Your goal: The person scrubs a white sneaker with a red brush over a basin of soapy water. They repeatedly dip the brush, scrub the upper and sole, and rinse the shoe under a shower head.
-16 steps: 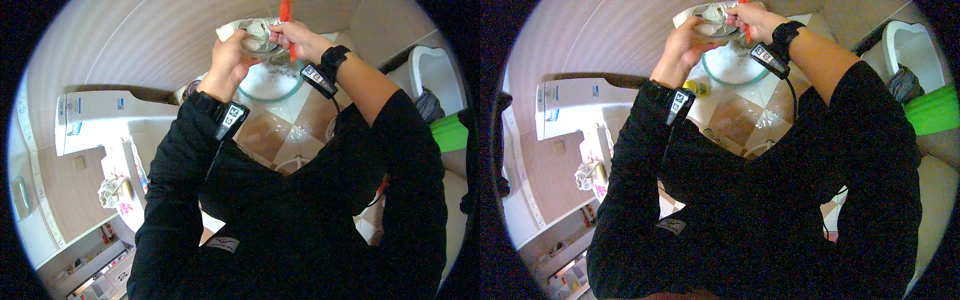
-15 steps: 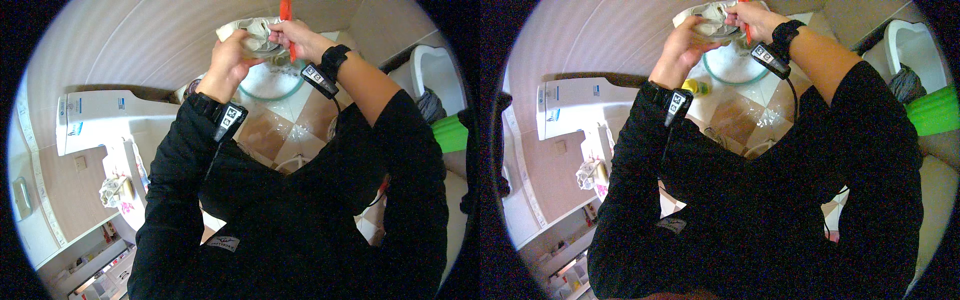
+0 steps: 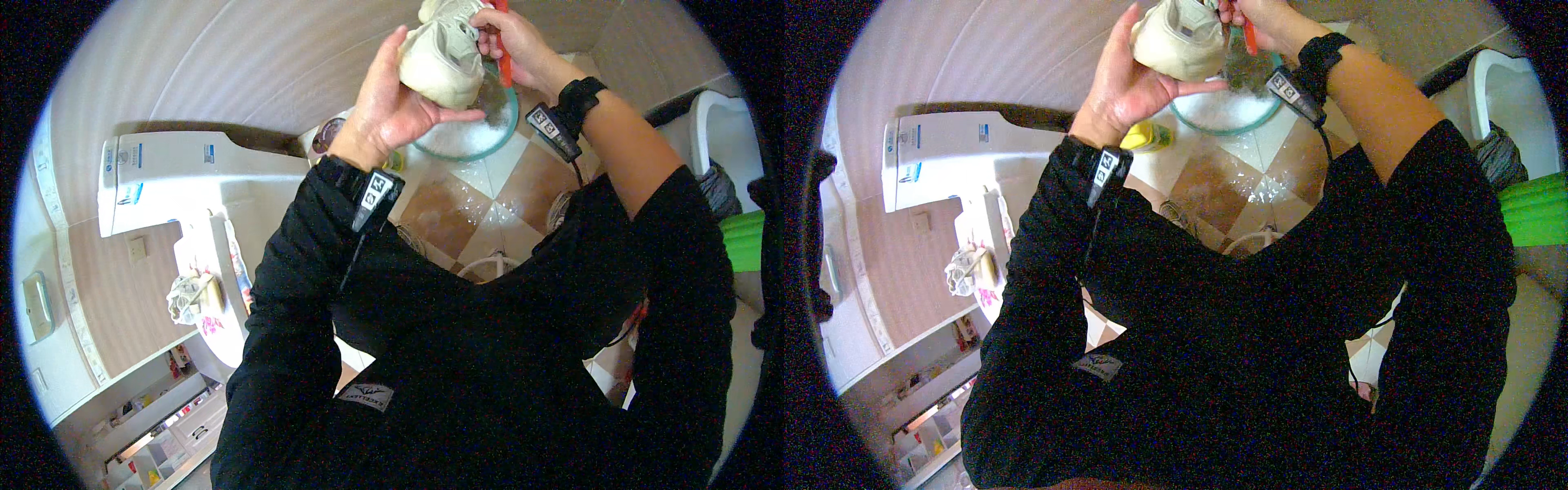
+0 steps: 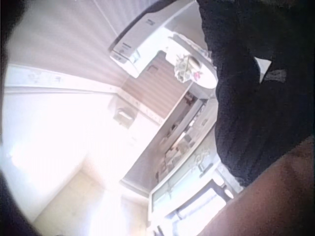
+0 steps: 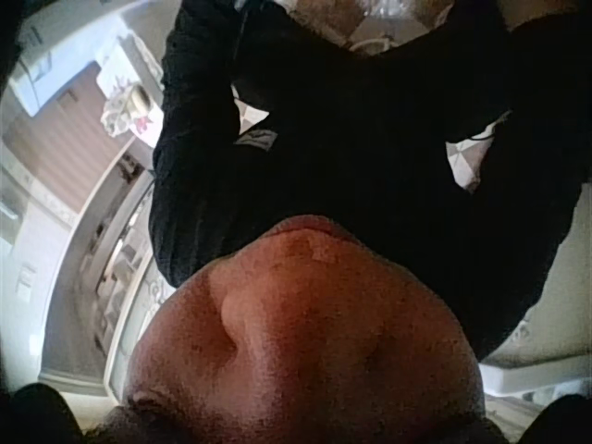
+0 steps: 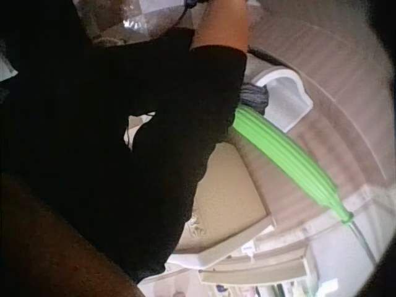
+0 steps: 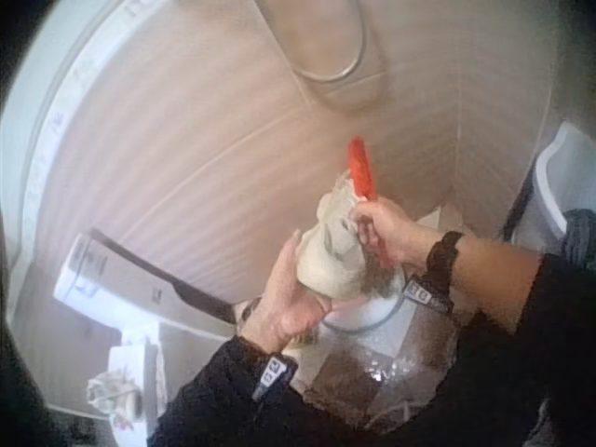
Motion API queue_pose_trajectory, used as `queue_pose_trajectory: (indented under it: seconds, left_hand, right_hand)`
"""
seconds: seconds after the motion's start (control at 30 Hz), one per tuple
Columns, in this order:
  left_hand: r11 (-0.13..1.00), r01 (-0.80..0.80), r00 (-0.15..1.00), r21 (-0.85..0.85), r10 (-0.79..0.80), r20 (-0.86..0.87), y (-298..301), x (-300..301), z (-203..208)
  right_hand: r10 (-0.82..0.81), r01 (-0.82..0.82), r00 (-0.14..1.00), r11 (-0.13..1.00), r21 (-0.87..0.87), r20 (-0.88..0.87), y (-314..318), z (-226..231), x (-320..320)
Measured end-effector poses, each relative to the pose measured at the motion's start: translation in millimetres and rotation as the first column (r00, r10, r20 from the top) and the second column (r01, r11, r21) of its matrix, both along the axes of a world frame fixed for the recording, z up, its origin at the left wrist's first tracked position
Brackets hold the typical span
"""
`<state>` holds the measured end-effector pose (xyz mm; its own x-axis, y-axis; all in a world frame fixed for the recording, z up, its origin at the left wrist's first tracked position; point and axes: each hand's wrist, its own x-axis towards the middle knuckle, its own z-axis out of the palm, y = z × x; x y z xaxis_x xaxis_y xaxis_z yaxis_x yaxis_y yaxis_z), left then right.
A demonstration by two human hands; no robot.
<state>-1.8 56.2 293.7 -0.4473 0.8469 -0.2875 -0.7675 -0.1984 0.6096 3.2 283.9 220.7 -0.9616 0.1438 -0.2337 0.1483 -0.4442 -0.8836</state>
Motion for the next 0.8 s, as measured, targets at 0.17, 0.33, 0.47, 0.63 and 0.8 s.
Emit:
queue_pose_trajectory:
  seconds: [0.17,0.33,0.47,0.63,0.8]
  left_hand:
    - [0.999,-0.038,0.996,0.001,0.037,0.079,0.1,6.2,-2.0]
    - [0.977,-0.103,0.984,-0.184,0.127,0.121,-1.7,-1.3,-1.0]
    - [0.937,-0.146,0.974,-0.316,0.191,0.118,2.2,3.0,-8.1]
    - [0.906,-0.182,0.980,-0.382,0.199,0.004,0.7,-0.7,-15.0]
    - [0.865,-0.187,0.982,-0.466,0.178,-0.062,-4.6,-6.4,-22.1]
  right_hand:
    - [0.005,-0.004,0.999,1.000,0.006,-0.044,-8.7,10.6,11.1]
    - [0.074,-0.076,0.997,0.981,0.181,0.019,-13.7,29.8,27.5]
    - [0.219,-0.235,0.972,0.917,0.321,0.086,-10.8,36.4,34.0]
    - [0.256,0.056,0.948,0.454,0.889,-0.191,3.6,33.2,36.0]
    - [0.379,-0.061,0.921,0.362,0.930,-0.087,11.5,14.9,28.2]
